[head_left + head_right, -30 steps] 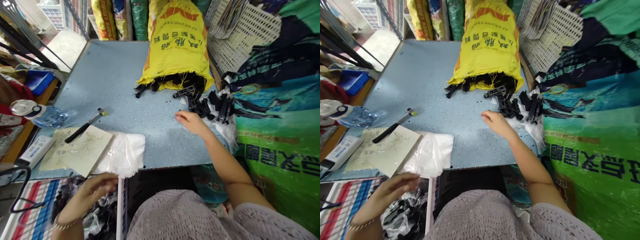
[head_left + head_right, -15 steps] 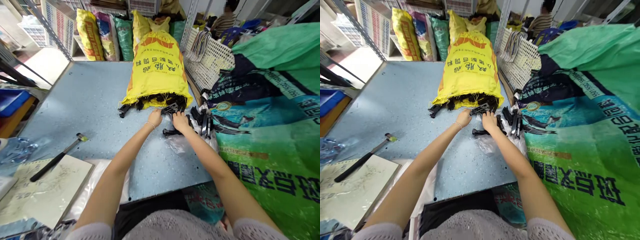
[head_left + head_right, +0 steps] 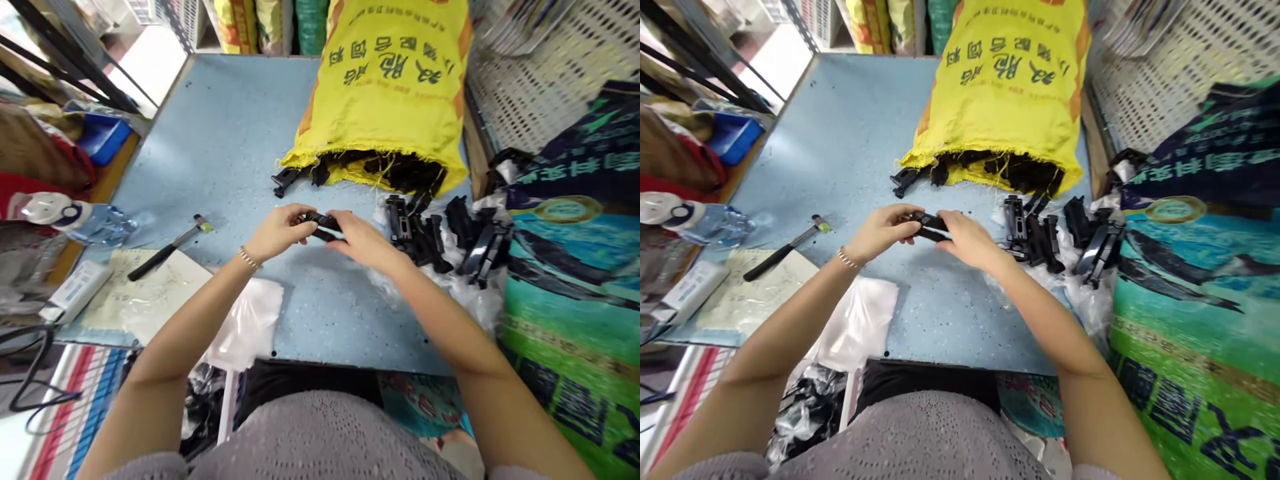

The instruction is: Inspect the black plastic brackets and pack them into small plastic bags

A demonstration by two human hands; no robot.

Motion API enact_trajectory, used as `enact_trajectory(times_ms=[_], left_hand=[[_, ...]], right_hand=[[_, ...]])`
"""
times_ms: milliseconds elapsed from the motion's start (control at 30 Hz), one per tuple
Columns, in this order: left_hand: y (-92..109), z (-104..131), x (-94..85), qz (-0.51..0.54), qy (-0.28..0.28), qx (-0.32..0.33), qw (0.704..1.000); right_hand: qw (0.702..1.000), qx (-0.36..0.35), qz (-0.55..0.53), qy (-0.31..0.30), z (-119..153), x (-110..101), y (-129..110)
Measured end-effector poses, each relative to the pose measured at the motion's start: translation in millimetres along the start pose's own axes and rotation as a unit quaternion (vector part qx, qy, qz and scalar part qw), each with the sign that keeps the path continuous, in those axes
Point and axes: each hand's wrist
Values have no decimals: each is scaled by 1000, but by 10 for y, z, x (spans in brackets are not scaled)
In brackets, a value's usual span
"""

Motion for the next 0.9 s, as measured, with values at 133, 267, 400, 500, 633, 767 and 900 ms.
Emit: enact_trajectory(times_ms=[133, 267, 400, 500, 633, 767, 900], left_hand=[[-254, 765, 87, 136, 77, 5, 988], [-543, 1211, 425, 137, 168, -87, 972], [-644, 1392, 639, 105, 198, -91, 970], [-654, 1368, 747, 57, 230, -74, 969], [-693, 1237, 804, -12, 261, -47, 964], [-712, 1121, 743, 17, 260, -33, 965], [-659, 1054, 721, 69, 262, -18, 962]], right_hand=[[955, -15, -294, -46, 11, 541, -537], [972, 18, -220, -79, 243, 747, -809], [998, -18, -41, 50, 284, 758, -797], [993, -44, -80, 69, 174, 846, -730], [948, 73, -304, 62, 185, 952, -674], [957, 70, -283, -1, 591, 996, -731], [995, -15, -95, -33, 962, 1016, -840]])
Point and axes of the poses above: each hand's wrist, its own z-axis away from the middle knuckle, its own x-axis out of the palm, y = z × x, and after that the axes turned 7 degrees about -x, right-handed
